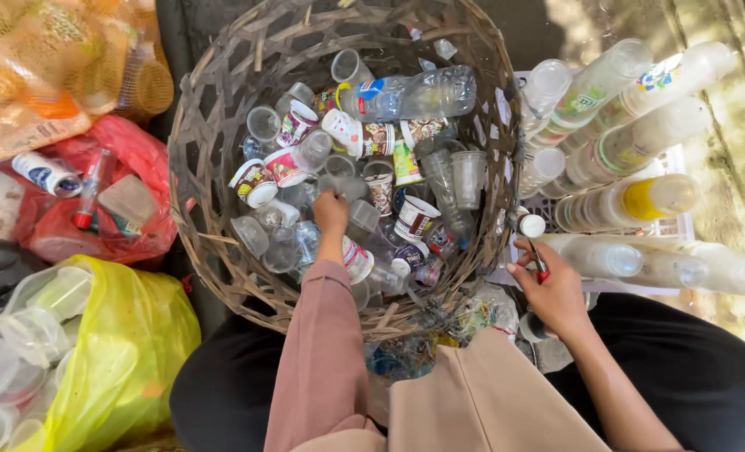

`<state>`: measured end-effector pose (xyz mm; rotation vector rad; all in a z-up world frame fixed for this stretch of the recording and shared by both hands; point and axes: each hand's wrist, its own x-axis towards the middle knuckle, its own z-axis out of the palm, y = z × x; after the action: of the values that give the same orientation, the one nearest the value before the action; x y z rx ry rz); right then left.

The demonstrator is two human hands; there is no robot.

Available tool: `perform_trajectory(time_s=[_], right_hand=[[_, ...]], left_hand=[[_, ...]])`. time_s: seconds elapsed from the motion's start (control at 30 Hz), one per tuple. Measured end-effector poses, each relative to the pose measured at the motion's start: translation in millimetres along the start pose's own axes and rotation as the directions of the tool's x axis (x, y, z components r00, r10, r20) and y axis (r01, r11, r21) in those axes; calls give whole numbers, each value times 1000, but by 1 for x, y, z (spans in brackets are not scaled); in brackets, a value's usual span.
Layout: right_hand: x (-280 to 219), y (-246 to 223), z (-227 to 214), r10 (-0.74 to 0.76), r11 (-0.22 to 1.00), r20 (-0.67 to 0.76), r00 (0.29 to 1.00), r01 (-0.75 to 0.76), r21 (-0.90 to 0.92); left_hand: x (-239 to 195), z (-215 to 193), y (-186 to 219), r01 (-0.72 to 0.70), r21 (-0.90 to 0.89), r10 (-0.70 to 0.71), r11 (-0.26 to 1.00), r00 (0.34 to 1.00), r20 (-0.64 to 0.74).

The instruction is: The person sits on the ground and cleans the inside of small plastic cups using a red-handled tool. They pick up cups from a woven basket, scrape the interior, and place the cleaned cups into a white crate.

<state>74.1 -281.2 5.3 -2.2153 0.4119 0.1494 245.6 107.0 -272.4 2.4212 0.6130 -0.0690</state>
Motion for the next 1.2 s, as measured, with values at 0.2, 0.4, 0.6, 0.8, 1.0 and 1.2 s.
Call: perform_trajectory(time_s=[0.2, 0.4, 0.6, 0.8, 1.0, 1.2], right_hand=[[-5, 1, 5, -129, 982, 20, 991, 131, -137], [-8, -39, 15, -257, 965, -31, 966, 259, 53], [-11, -43, 28, -324, 877, 221, 920, 204, 435], [-6, -13, 40, -374, 897, 278, 885, 269, 350], [2, -10, 20, -360, 793, 184, 915, 196, 577], [0, -17, 16, -297, 749, 189, 936, 105, 654]], left_hand=[[-59, -58, 42, -282, -65, 272, 957, 954, -129], [-131, -138, 105, -319, -403, 313, 858, 946, -82], [-228, -175, 125, -235, -571, 337, 787, 938, 78], [-271, -167, 112, -198, -571, 241, 797, 970, 1], [-251, -152, 101, -93, -815, 22, 573, 995, -97], [-227, -137, 87, -101, -660, -15, 745, 986, -167]])
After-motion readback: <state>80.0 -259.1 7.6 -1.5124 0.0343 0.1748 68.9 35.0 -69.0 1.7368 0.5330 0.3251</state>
